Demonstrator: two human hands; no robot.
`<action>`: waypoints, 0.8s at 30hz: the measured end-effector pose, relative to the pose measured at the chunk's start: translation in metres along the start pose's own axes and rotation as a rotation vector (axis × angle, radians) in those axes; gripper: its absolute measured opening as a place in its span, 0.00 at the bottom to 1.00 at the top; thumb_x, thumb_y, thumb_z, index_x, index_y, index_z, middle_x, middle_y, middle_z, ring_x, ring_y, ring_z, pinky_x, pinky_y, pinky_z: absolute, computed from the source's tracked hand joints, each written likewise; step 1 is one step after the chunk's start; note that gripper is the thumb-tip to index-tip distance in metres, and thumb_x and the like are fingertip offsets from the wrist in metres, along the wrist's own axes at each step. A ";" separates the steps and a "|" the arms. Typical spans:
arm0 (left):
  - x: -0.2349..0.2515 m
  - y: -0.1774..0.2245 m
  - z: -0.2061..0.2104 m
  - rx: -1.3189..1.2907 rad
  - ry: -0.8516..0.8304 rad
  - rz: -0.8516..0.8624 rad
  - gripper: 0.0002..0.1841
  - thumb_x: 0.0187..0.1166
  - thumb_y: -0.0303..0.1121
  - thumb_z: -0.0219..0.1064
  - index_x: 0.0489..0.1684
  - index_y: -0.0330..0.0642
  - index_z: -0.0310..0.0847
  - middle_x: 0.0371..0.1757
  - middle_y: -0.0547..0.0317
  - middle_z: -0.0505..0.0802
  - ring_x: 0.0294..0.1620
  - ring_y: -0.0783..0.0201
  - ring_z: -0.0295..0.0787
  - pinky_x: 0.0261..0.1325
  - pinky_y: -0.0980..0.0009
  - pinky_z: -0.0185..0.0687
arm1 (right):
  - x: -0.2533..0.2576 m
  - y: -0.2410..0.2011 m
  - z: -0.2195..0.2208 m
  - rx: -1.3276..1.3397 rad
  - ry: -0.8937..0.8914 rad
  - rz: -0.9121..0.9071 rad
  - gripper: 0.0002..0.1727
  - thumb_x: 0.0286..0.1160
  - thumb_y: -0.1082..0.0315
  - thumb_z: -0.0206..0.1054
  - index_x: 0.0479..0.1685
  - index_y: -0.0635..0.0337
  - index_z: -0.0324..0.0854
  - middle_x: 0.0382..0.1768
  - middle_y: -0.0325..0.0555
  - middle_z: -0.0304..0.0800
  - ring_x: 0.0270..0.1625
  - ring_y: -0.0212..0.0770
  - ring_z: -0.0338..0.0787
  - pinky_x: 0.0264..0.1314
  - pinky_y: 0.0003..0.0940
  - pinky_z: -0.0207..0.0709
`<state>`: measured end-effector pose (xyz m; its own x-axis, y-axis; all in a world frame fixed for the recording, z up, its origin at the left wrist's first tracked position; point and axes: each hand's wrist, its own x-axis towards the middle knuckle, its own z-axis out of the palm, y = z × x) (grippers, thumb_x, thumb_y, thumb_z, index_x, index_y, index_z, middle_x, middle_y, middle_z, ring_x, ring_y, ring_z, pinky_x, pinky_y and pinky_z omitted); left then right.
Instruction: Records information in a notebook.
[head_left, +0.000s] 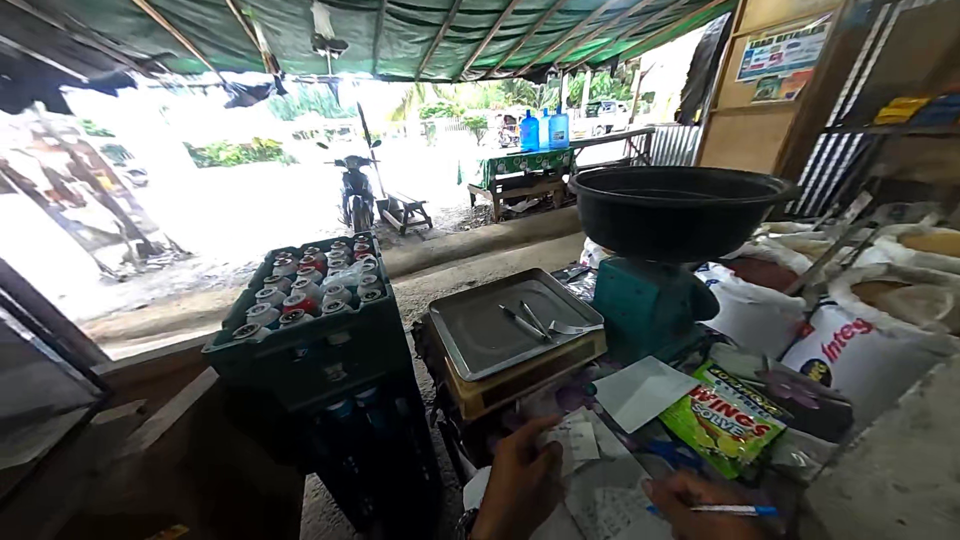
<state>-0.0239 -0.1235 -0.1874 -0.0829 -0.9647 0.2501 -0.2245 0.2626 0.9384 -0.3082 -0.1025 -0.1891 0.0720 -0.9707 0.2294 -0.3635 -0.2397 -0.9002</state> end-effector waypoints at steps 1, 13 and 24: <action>-0.001 -0.001 0.000 -0.002 0.004 0.006 0.20 0.82 0.36 0.70 0.73 0.56 0.85 0.52 0.62 0.96 0.39 0.68 0.93 0.48 0.65 0.92 | -0.001 0.000 0.000 -0.003 0.001 0.004 0.15 0.74 0.59 0.77 0.29 0.61 0.87 0.23 0.43 0.90 0.22 0.37 0.88 0.27 0.36 0.86; -0.002 -0.003 0.000 -0.061 -0.013 0.015 0.20 0.84 0.34 0.68 0.74 0.56 0.84 0.53 0.62 0.96 0.38 0.69 0.92 0.46 0.67 0.91 | -0.003 -0.001 -0.001 0.001 0.002 0.004 0.12 0.73 0.61 0.78 0.31 0.61 0.88 0.23 0.42 0.91 0.22 0.34 0.88 0.26 0.31 0.86; -0.002 -0.003 0.001 -0.084 -0.015 0.034 0.20 0.84 0.33 0.67 0.74 0.56 0.84 0.56 0.63 0.96 0.41 0.68 0.94 0.49 0.67 0.92 | -0.002 -0.004 -0.004 -0.025 -0.004 0.020 0.11 0.72 0.61 0.78 0.30 0.60 0.88 0.23 0.41 0.91 0.21 0.34 0.89 0.24 0.31 0.86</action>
<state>-0.0235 -0.1219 -0.1910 -0.1040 -0.9545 0.2794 -0.1392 0.2922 0.9462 -0.3105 -0.0999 -0.1848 0.0686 -0.9753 0.2102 -0.3879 -0.2202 -0.8950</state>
